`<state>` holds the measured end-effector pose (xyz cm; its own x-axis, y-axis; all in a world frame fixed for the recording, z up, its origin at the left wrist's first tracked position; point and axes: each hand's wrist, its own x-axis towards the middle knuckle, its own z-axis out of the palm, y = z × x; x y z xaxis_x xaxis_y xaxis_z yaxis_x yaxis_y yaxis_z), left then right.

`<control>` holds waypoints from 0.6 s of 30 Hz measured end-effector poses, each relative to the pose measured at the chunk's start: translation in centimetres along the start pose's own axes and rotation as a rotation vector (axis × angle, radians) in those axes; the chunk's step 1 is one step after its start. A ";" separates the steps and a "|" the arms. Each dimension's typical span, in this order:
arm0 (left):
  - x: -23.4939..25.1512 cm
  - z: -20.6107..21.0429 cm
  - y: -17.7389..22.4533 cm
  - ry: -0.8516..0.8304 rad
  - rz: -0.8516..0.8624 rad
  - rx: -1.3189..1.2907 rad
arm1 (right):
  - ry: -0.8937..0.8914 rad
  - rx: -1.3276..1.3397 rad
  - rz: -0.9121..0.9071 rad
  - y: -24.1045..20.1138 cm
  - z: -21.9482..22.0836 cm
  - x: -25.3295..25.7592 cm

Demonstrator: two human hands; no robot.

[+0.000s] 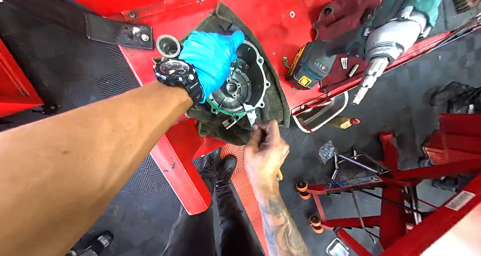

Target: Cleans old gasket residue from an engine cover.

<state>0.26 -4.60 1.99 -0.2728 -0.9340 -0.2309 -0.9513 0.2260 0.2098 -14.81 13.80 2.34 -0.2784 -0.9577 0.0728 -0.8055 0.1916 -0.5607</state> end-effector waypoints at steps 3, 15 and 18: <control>0.0 -0.1 -0.2 0.000 0.002 -0.018 | 0.043 -0.038 -0.023 0.4 -0.2 2.2; -0.3 -0.2 0.0 -0.002 -0.006 0.008 | 0.095 -0.153 -0.215 1.5 0.1 4.8; -0.2 0.0 0.1 0.002 -0.010 0.002 | 0.071 -0.130 -0.219 1.3 -0.1 3.4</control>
<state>0.19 -4.38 2.07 -0.2627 -0.9368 -0.2310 -0.9543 0.2169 0.2056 -16.88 10.79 1.88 -0.1225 -0.9627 0.2412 -0.9100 0.0119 -0.4145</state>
